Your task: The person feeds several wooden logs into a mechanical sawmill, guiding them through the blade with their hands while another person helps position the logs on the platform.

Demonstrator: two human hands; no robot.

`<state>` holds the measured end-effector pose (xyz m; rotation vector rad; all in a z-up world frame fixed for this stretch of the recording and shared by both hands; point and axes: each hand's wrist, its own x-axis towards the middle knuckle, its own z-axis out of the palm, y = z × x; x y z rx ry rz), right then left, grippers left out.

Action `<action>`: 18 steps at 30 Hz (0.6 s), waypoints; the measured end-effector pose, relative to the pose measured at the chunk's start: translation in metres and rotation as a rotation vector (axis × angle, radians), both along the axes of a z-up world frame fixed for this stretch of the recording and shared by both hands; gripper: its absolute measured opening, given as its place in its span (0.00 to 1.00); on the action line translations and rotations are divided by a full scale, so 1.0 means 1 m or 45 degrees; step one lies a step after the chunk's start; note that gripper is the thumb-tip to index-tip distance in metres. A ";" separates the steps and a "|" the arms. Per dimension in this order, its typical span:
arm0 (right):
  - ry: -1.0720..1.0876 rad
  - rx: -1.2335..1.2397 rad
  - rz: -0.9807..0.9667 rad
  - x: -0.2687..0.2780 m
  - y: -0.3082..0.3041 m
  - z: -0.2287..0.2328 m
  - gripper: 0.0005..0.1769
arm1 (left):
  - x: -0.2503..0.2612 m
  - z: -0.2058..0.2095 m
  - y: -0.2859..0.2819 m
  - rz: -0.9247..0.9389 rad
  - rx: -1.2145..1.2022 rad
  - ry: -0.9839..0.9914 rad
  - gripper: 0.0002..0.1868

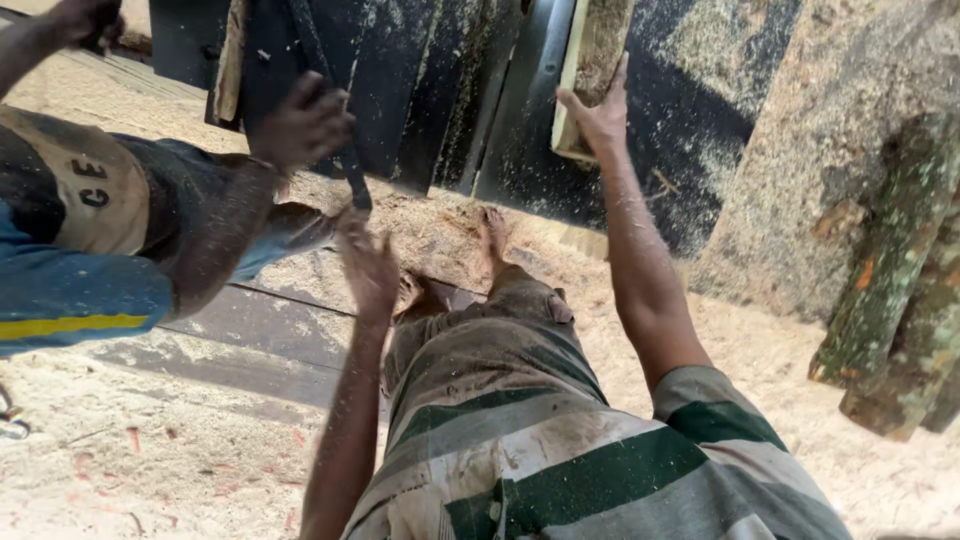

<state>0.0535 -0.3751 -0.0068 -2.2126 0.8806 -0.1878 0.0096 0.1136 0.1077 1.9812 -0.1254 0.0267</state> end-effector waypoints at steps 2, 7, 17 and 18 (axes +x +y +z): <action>-0.012 0.020 -0.124 -0.010 0.046 0.003 0.71 | -0.017 0.002 -0.007 -0.086 -0.026 0.438 0.33; 0.043 0.145 -0.293 -0.059 0.202 0.027 0.73 | -0.038 -0.017 -0.001 -0.792 0.555 0.384 0.32; 0.047 -0.167 -0.078 -0.007 0.301 0.024 0.75 | 0.034 -0.048 -0.036 -0.793 0.469 -0.012 0.28; 0.077 -0.157 -0.081 0.000 0.291 0.026 0.75 | 0.040 -0.045 -0.044 -0.813 0.504 -0.126 0.29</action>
